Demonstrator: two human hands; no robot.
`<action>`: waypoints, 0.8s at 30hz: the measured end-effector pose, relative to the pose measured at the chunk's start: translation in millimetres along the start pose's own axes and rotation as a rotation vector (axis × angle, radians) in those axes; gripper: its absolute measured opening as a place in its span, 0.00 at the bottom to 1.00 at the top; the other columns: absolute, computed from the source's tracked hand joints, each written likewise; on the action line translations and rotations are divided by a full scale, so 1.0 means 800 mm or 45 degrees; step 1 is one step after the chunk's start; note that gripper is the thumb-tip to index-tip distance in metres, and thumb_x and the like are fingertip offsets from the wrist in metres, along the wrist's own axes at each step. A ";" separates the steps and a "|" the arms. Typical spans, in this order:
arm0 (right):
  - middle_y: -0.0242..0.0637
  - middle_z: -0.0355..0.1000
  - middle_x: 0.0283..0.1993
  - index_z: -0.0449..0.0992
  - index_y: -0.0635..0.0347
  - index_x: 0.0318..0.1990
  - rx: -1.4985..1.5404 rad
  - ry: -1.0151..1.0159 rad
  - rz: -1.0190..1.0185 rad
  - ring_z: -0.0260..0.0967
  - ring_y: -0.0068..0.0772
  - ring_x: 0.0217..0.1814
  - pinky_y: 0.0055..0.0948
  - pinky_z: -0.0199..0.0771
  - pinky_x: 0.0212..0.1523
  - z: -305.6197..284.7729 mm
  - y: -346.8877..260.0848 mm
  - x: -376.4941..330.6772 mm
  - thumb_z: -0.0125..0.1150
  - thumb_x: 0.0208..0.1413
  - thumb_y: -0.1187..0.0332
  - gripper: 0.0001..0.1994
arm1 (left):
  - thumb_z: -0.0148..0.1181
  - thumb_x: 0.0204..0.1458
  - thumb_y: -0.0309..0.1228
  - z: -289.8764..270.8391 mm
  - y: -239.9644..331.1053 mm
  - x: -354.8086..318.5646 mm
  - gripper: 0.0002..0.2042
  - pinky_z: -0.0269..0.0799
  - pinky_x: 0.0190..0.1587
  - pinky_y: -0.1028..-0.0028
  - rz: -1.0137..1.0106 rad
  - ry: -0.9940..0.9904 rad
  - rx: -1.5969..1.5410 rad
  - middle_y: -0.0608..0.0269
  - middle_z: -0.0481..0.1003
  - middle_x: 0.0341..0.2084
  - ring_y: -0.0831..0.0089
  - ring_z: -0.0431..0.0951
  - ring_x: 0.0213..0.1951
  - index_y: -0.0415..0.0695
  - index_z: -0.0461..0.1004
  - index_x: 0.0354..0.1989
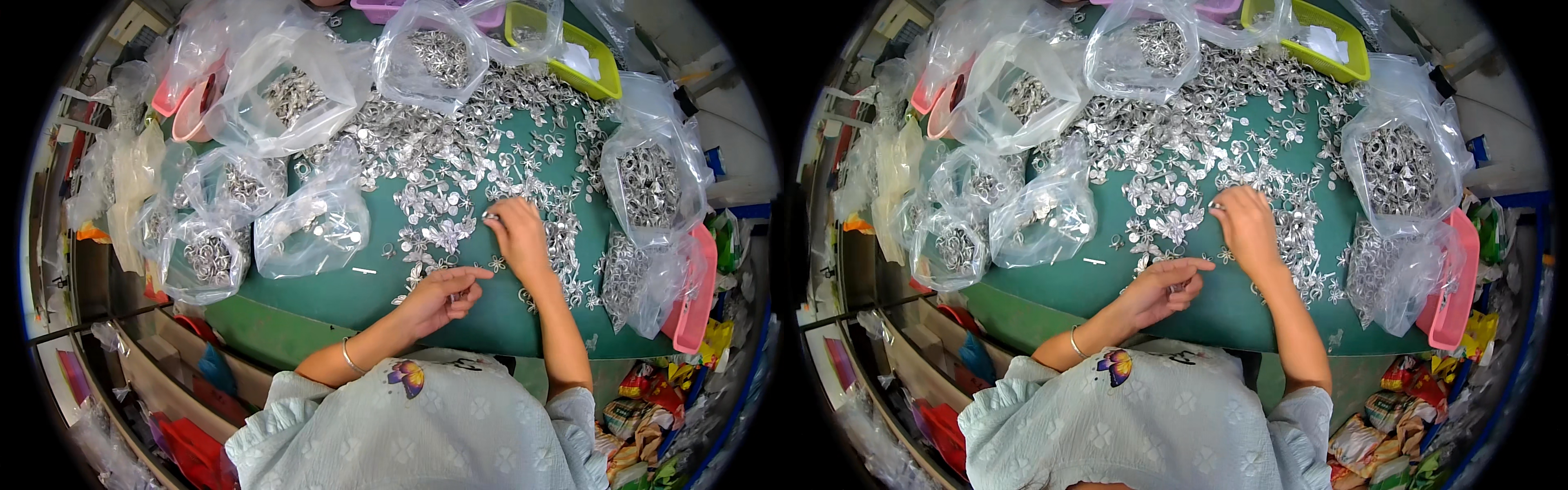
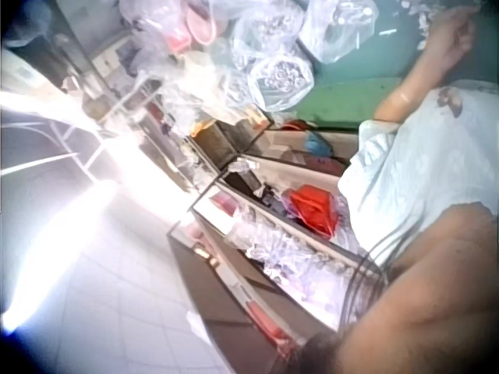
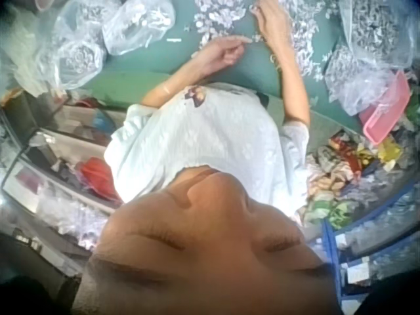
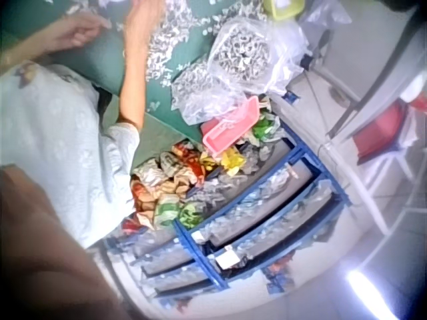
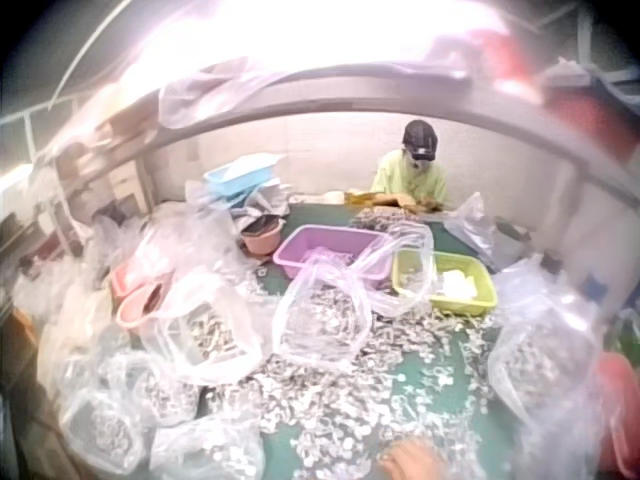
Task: The person sits at a green workbench and assembles small silver metal components by hand. They pick up flower-shaped pieces and small cylindrical pins, inserting the pins into the center of the flowers. The assembled units are placed into a pile on the table.
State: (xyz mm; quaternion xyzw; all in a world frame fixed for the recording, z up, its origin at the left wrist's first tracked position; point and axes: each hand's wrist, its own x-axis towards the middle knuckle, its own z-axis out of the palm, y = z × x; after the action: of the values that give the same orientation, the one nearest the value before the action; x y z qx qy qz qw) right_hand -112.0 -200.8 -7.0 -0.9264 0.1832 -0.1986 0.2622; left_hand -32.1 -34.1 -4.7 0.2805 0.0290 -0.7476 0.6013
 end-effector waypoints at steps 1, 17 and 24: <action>0.35 0.67 0.30 0.70 0.63 0.30 0.194 -0.023 0.152 0.62 0.34 0.32 0.30 0.62 0.35 -0.008 -0.002 -0.005 0.59 0.42 0.75 0.06 | 0.45 0.55 0.30 0.000 0.002 -0.003 0.13 0.49 0.19 0.85 0.037 0.011 0.034 0.69 0.63 0.20 0.85 0.53 0.18 0.38 0.67 0.46; 0.49 0.55 0.56 0.65 0.61 0.48 -0.405 -0.240 0.098 0.49 0.54 0.60 0.45 0.54 0.55 -0.005 -0.012 -0.019 0.56 0.47 0.59 0.22 | 0.43 0.52 0.23 -0.008 0.018 -0.011 0.12 0.58 0.24 0.86 0.383 0.235 0.141 0.68 0.69 0.28 0.85 0.63 0.24 0.37 0.69 0.43; 0.41 0.63 0.49 0.71 0.63 0.36 0.234 -0.469 0.036 0.56 0.43 0.56 0.34 0.60 0.51 -0.044 -0.029 -0.036 0.60 0.42 0.73 0.12 | 0.45 0.51 0.23 -0.011 0.019 -0.016 0.13 0.56 0.21 0.86 0.480 0.321 0.071 0.67 0.69 0.28 0.83 0.62 0.23 0.37 0.68 0.45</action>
State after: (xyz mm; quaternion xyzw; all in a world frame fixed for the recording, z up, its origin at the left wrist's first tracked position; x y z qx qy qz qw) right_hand -147.7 -184.6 25.8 -0.9166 0.1262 -0.0379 0.3774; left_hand -13.2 -23.8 -1.9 0.3887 0.0303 -0.5815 0.7140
